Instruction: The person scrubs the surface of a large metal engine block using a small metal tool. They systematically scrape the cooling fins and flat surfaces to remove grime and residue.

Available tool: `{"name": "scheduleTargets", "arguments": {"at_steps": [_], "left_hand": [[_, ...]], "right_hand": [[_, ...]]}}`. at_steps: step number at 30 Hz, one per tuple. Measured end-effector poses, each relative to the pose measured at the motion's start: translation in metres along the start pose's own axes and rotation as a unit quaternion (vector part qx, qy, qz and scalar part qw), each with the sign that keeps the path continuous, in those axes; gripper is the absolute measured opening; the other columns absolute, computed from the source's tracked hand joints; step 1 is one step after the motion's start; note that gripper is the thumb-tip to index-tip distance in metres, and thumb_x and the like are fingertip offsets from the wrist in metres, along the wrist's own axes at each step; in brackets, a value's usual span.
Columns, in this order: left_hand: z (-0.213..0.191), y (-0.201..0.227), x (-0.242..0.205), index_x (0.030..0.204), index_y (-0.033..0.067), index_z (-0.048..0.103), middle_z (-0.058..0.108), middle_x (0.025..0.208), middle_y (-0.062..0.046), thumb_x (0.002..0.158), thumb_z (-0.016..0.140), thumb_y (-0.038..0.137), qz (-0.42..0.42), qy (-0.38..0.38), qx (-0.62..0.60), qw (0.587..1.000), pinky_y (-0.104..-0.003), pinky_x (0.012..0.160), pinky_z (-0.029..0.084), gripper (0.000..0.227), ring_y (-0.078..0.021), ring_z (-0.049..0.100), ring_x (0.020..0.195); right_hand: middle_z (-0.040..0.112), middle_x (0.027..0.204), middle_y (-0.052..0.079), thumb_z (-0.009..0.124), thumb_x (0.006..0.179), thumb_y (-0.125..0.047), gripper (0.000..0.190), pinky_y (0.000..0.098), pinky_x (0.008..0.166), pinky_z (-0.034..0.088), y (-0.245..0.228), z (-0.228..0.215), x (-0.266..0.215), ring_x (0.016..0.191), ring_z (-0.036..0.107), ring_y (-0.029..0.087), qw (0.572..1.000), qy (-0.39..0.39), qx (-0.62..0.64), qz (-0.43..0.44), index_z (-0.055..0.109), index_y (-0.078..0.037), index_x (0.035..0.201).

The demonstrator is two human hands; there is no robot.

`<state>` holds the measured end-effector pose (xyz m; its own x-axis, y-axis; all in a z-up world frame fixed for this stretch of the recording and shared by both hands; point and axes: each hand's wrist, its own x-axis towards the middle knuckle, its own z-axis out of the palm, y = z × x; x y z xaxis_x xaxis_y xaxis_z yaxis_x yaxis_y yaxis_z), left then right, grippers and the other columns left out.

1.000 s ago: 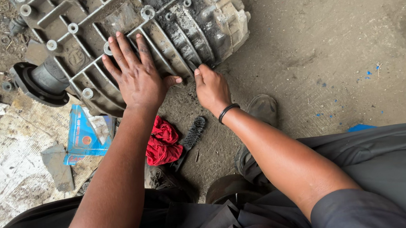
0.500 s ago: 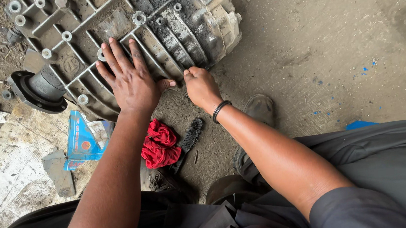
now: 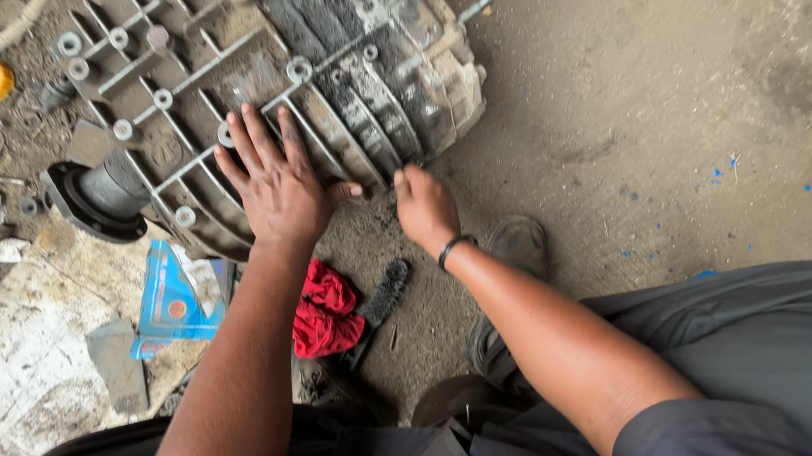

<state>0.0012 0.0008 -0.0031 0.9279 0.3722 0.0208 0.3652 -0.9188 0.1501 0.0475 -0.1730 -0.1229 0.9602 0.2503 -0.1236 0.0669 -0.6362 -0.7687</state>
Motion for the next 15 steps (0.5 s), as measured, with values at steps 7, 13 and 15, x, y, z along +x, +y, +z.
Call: {"name": "scheduleTargets", "arguments": {"at_steps": [7, 13, 15], "left_hand": [[0.001, 0.002, 0.003, 0.160, 0.0035, 0.030, 0.016, 0.165, -0.030, 0.052, 0.083, 0.076, -0.007, -0.016, 0.020, 1.000, -0.065, 0.121, 0.007, 0.140, -0.0450, 0.008, 0.154], [0.000, 0.000, 0.001, 0.161, 0.0037, 0.029, 0.017, 0.165, -0.031, 0.053, 0.082, 0.076, -0.001, -0.004, 0.021, 1.000, -0.066, 0.120, 0.006, 0.140, -0.0457, 0.008, 0.154], [0.003, -0.001, 0.002, 0.160, 0.0039, 0.029, 0.018, 0.165, -0.031, 0.053, 0.082, 0.077, 0.003, -0.002, 0.010, 1.000, -0.065, 0.120, 0.007, 0.140, -0.0451, 0.009, 0.154]], "right_hand": [[0.066, 0.080, 0.021, 0.052, 0.104, -0.032, 0.036, 0.0497, 0.068, 0.047, -0.002, 0.001, 0.000, 0.074, 0.063, 0.041, 0.995, -0.077, 0.032, 0.056, 0.060, -0.001, 0.088], [0.060, 0.074, 0.019, 0.053, 0.105, -0.032, 0.039, 0.0466, 0.065, 0.046, -0.013, 0.000, 0.007, 0.066, 0.054, 0.031, 0.984, -0.087, 0.131, 0.078, 0.059, 0.001, 0.085], [0.055, 0.072, 0.016, 0.053, 0.107, -0.032, 0.041, 0.0459, 0.063, 0.044, -0.011, 0.000, 0.006, 0.065, 0.049, 0.026, 0.978, -0.095, 0.162, 0.093, 0.058, 0.001, 0.084]]}}
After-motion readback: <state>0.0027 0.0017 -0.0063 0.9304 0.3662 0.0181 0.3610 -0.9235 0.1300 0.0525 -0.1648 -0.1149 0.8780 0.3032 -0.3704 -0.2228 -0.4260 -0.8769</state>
